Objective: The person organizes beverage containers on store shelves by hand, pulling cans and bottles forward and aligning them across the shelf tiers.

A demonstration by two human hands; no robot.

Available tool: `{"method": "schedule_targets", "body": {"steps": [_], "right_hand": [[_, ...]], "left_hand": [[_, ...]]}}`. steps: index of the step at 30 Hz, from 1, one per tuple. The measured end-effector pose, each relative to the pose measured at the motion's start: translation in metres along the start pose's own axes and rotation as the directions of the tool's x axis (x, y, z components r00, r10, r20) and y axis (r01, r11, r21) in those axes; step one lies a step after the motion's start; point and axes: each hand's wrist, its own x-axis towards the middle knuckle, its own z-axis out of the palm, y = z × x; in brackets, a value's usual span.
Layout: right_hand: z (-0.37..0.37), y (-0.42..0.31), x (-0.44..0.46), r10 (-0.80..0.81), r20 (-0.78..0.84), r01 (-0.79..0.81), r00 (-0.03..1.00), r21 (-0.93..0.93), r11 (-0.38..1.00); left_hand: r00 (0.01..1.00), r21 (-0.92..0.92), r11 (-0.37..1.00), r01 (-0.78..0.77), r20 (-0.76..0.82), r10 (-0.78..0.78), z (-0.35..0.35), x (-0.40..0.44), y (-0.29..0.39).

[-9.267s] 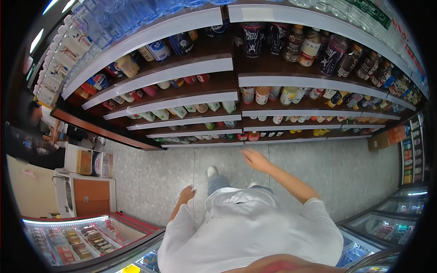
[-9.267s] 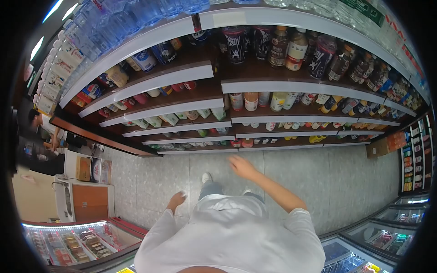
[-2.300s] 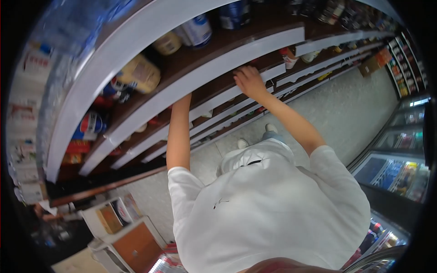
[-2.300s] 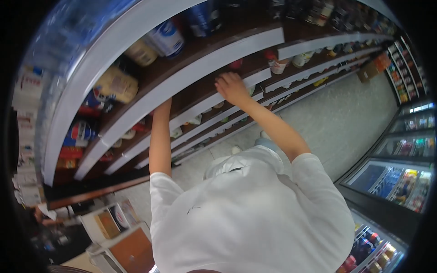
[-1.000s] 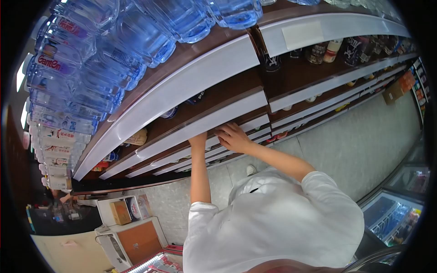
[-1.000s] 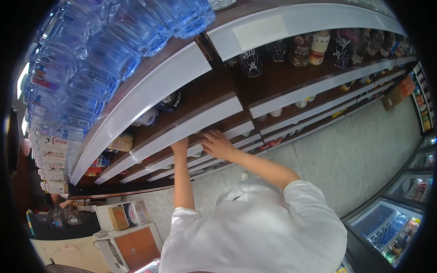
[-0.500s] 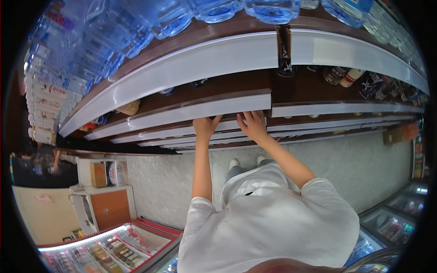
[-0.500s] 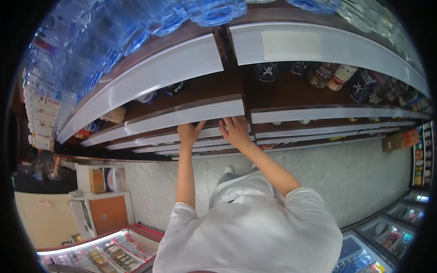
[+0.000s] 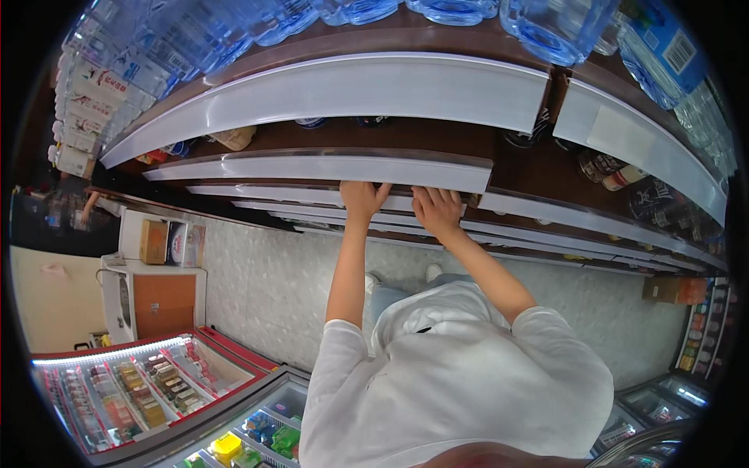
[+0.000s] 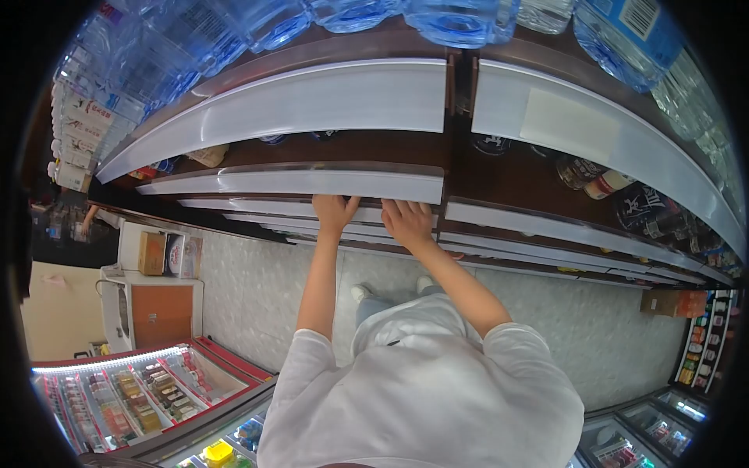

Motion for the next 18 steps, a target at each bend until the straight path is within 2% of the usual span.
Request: {"method": "schedule_targets", "body": {"steps": [2,5,9,11,14,18], "right_hand": [[-0.0009,0.0003,-0.0005,0.006,0.018,-0.006,1.000,0.010,1.000],[-0.0006,0.0017,-0.0001,-0.020,-0.001,0.020,1.000,0.016,1.000],[0.0007,0.0016,-0.0013,-0.024,0.003,0.024,1.000,-0.010,1.000],[0.0012,0.0024,-0.0021,-0.029,0.003,0.029,1.000,-0.020,0.999],[0.0019,0.0021,-0.0034,-0.031,0.007,0.031,0.999,-0.026,0.999],[-0.0002,0.0003,0.0014,-0.042,-0.001,0.042,0.999,-0.054,0.998]], "left_hand": [[0.998,0.006,0.999,0.031,0.056,-0.032,0.0002,-0.0030,-0.0009],[1.000,-0.008,1.000,0.026,-0.014,-0.026,0.0038,-0.0042,-0.0021],[0.998,-0.019,0.998,0.060,0.008,-0.060,0.0058,-0.0080,-0.0042],[0.999,-0.010,1.000,0.016,-0.050,-0.016,0.0077,-0.0078,-0.0047],[0.999,-0.006,0.999,0.047,-0.005,-0.047,0.0061,-0.0083,-0.0035],[1.000,-0.023,1.000,0.012,-0.021,-0.012,-0.0002,-0.0013,0.0016]]}}
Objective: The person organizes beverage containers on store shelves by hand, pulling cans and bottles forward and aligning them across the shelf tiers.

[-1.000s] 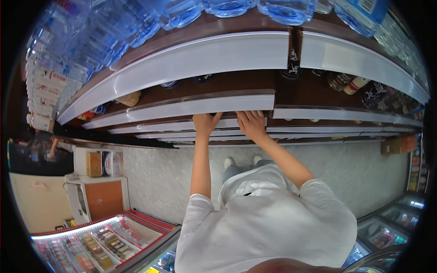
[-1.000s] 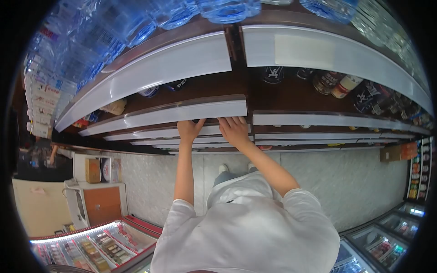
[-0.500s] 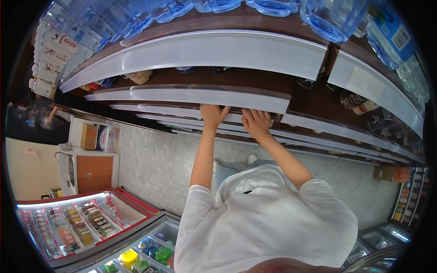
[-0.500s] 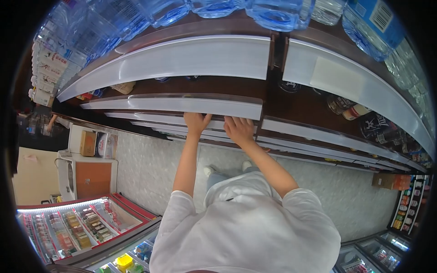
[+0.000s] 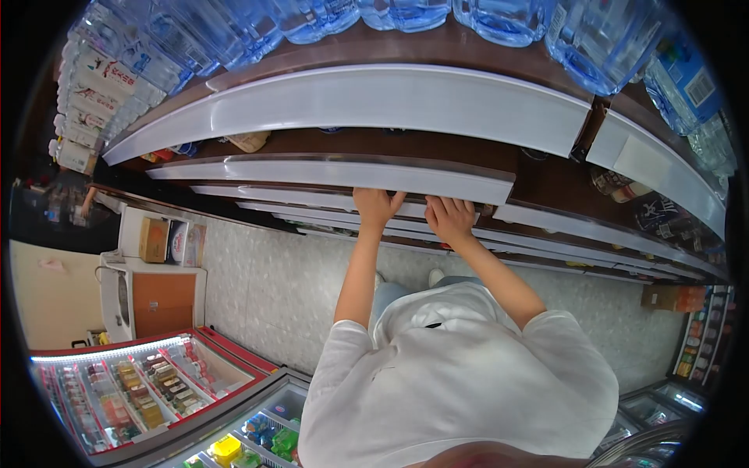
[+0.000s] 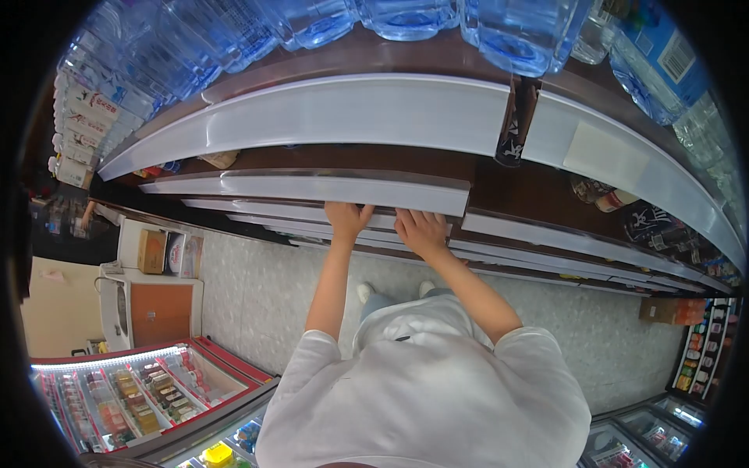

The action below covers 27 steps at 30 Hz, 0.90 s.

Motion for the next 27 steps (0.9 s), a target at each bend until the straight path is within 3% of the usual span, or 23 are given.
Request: {"method": "schedule_targets", "body": {"steps": [7,16,18,21,23,27], "right_hand": [[0.001,-0.001,0.002,0.008,-0.054,-0.011,0.999,-0.044,0.999],[0.000,-0.007,0.004,0.113,-0.016,-0.113,0.993,-0.021,0.993],[-0.003,-0.012,0.014,0.087,-0.121,-0.097,0.989,-0.084,0.992],[-0.002,-0.018,0.015,0.141,-0.141,-0.156,0.980,-0.106,0.982],[0.000,-0.027,0.023,0.165,-0.213,-0.196,0.963,-0.137,0.971],[0.005,-0.033,0.024,0.302,-0.256,-0.331,0.918,-0.076,0.941]], "left_hand": [[0.997,-0.110,0.992,0.059,0.058,-0.053,-0.002,-0.002,0.000],[0.950,-0.250,0.962,0.106,0.310,-0.024,-0.038,0.003,-0.011],[0.966,-0.250,0.965,0.083,0.258,-0.016,-0.055,0.004,-0.028],[0.973,-0.193,0.973,0.126,0.217,-0.083,-0.076,-0.018,-0.076],[0.996,-0.111,0.992,0.055,0.081,-0.046,-0.086,-0.031,-0.108],[0.999,-0.063,0.998,0.014,0.045,-0.011,-0.097,-0.037,-0.173]]}}
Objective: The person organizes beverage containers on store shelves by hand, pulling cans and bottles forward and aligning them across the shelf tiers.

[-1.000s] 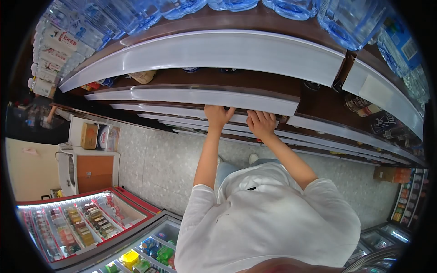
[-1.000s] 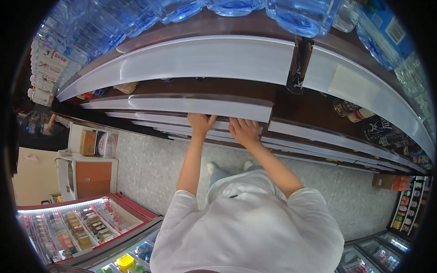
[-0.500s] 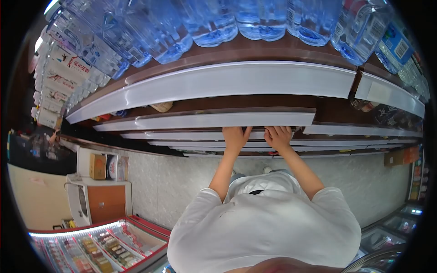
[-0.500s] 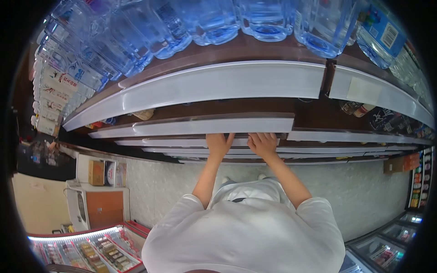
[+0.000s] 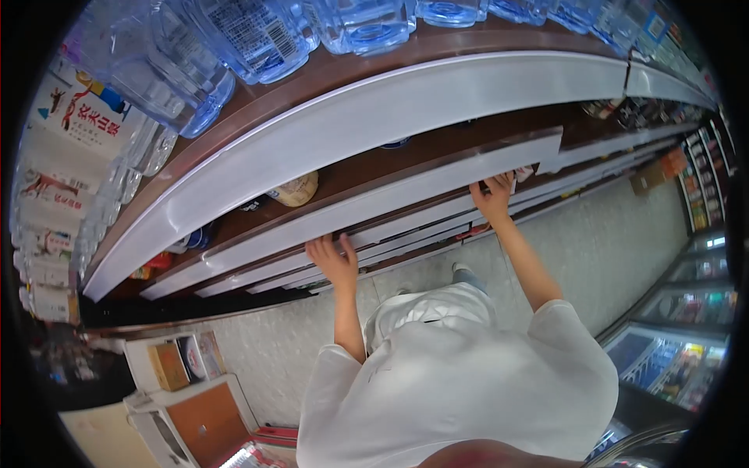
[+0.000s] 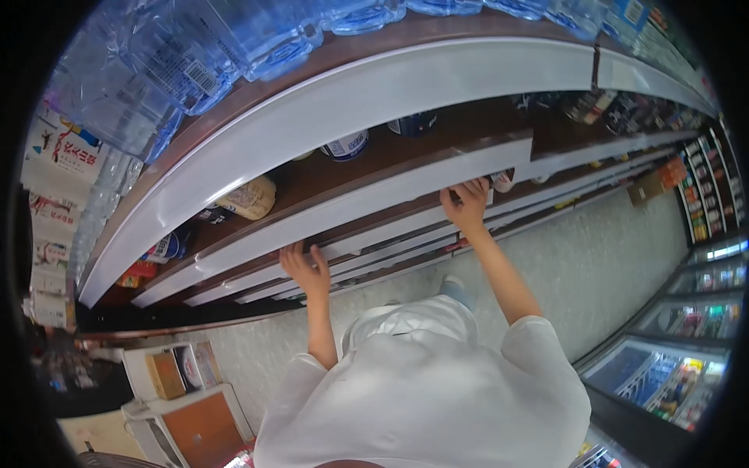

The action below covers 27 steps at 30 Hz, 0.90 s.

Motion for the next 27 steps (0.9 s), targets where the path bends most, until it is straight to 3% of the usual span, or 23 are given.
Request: {"method": "schedule_targets", "body": {"steps": [2,4,7,10,13,14,18,20,25,27], "right_hand": [[-0.004,-0.020,-0.001,0.067,-0.047,-0.069,0.997,-0.046,0.997],[-0.006,-0.046,-0.013,0.124,-0.066,-0.128,0.990,-0.076,0.989],[0.007,-0.098,-0.021,0.123,-0.038,-0.120,0.992,0.078,0.990],[0.034,-0.151,-0.017,0.097,0.133,-0.132,0.986,0.286,0.949],[0.063,-0.187,0.002,0.266,0.243,-0.335,0.933,0.313,0.889],[0.074,-0.193,0.005,0.254,0.252,-0.327,0.934,0.319,0.890],[0.107,-0.212,0.019,0.176,0.589,-0.512,0.789,0.471,0.718],[0.120,-0.225,0.022,0.139,0.524,-0.431,0.840,0.491,0.757],[0.148,-0.239,0.019,0.256,0.360,-0.414,0.897,0.481,0.773],[0.138,-0.239,0.028,0.236,0.454,-0.445,0.859,0.436,0.782]], "left_hand": [[0.998,0.029,0.999,-0.024,0.055,0.023,0.007,-0.011,-0.030],[0.988,0.068,0.985,-0.156,-0.002,0.157,0.025,-0.016,-0.047],[0.977,0.117,0.975,-0.187,-0.086,0.198,0.029,-0.020,-0.050],[0.987,0.072,0.987,-0.142,-0.071,0.147,0.028,-0.018,-0.045],[0.990,0.037,0.991,-0.131,-0.056,0.133,0.022,-0.014,-0.041],[0.989,0.024,0.991,-0.134,-0.054,0.135,0.021,-0.013,-0.040],[0.988,-0.040,0.988,-0.149,-0.044,0.147,0.017,-0.011,-0.038],[0.992,0.051,0.990,-0.129,-0.005,0.130,0.015,-0.014,-0.039],[0.988,-0.040,0.987,-0.155,0.013,0.156,0.006,-0.006,-0.034],[0.987,-0.049,0.988,-0.143,0.065,0.146,0.003,-0.006,-0.036]]}}
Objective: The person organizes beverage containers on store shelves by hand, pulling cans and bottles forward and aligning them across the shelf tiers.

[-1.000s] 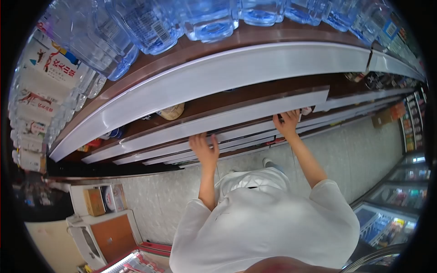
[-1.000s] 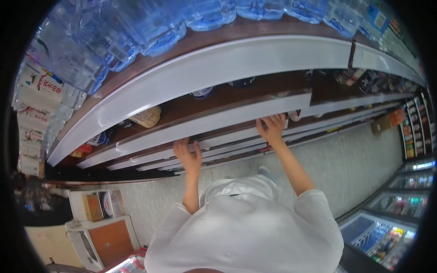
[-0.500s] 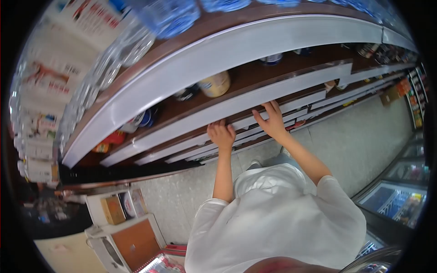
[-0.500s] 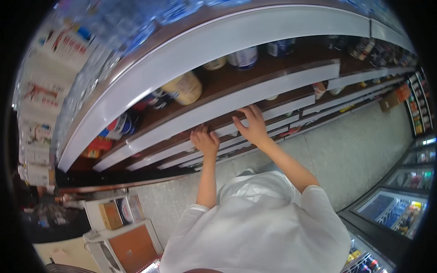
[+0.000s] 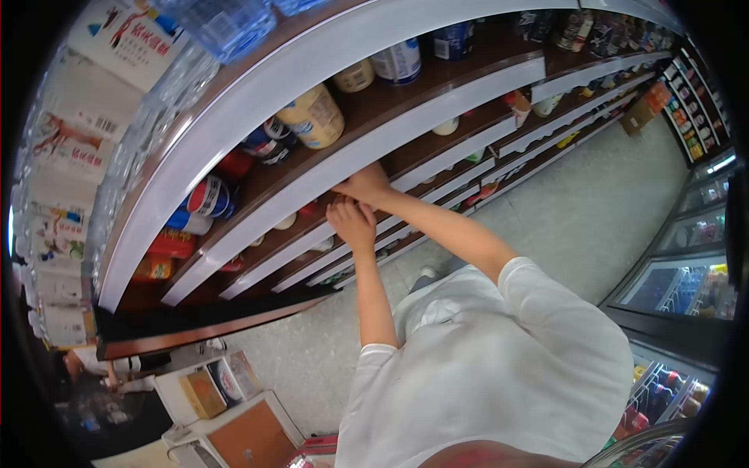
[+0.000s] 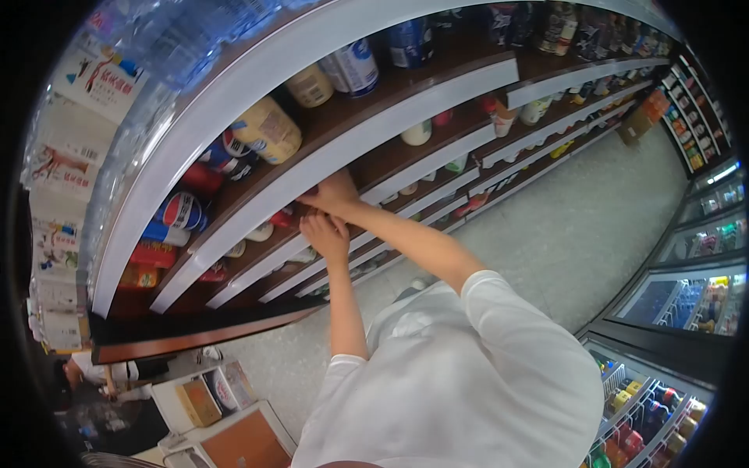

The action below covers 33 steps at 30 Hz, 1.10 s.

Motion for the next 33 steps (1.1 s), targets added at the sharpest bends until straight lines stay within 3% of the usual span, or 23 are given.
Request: {"method": "schedule_targets", "body": {"steps": [2,4,5,7,11,14,17,19,21,23,26,30,32,33], "right_hand": [[-0.011,0.002,-0.004,0.030,0.106,-0.025,0.994,-0.047,0.999],[-0.019,0.009,-0.009,-0.016,0.007,0.017,1.000,-0.231,0.973],[-0.024,0.015,-0.014,-0.024,0.026,0.029,0.999,-0.221,0.975],[-0.037,0.028,-0.021,-0.012,-0.078,-0.017,0.997,-0.372,0.928],[-0.073,0.027,-0.036,-0.025,-0.177,-0.050,0.984,-0.410,0.911],[-0.086,0.032,-0.036,0.070,-0.237,-0.152,0.969,-0.352,0.923],[-0.092,0.031,-0.032,-0.028,-0.296,-0.093,0.955,-0.387,0.917],[-0.094,0.028,-0.025,-0.145,-0.321,-0.072,0.936,-0.577,0.813],[-0.089,0.043,-0.016,-0.112,-0.329,-0.072,0.938,-0.499,0.864],[-0.083,0.055,-0.008,0.202,-0.222,-0.265,0.954,-0.311,0.913],[-0.075,0.064,0.000,0.072,-0.316,-0.184,0.946,-0.341,0.922],[-0.079,0.063,-0.007,0.040,-0.303,-0.132,0.952,-0.290,0.948],[-0.086,0.054,-0.021,-0.079,-0.349,0.072,0.934,-0.035,0.997],[-0.093,0.049,-0.033,-0.191,-0.318,0.151,0.929,-0.146,0.978]], "left_hand": [[1.000,-0.003,1.000,0.004,-0.019,-0.004,0.000,0.000,0.001],[0.999,-0.025,1.000,-0.002,-0.047,0.000,-0.001,0.004,0.004],[0.999,-0.009,1.000,0.014,-0.052,-0.014,-0.002,0.003,0.003],[0.998,-0.025,1.000,-0.008,-0.068,0.007,0.000,0.003,0.002],[0.997,-0.008,1.000,0.014,-0.070,-0.015,0.003,0.002,0.004],[0.995,-0.023,0.999,0.027,-0.091,-0.029,0.001,0.005,0.009],[0.995,-0.029,0.999,0.044,-0.088,-0.047,-0.001,0.005,0.013],[0.995,-0.010,0.999,0.054,-0.083,-0.054,0.000,0.005,0.013],[0.995,-0.007,0.999,0.052,-0.082,-0.052,0.000,0.006,0.014],[0.995,0.001,0.999,0.047,-0.082,-0.047,-0.002,0.006,0.013],[0.997,-0.009,0.999,0.034,-0.072,-0.035,-0.006,0.007,0.012],[0.999,-0.018,1.000,0.025,-0.035,-0.026,-0.010,0.008,0.011],[0.999,-0.026,0.999,0.024,-0.032,-0.025,-0.013,0.008,0.013],[0.999,-0.047,0.998,0.039,-0.011,-0.040,-0.016,0.009,0.014]]}}
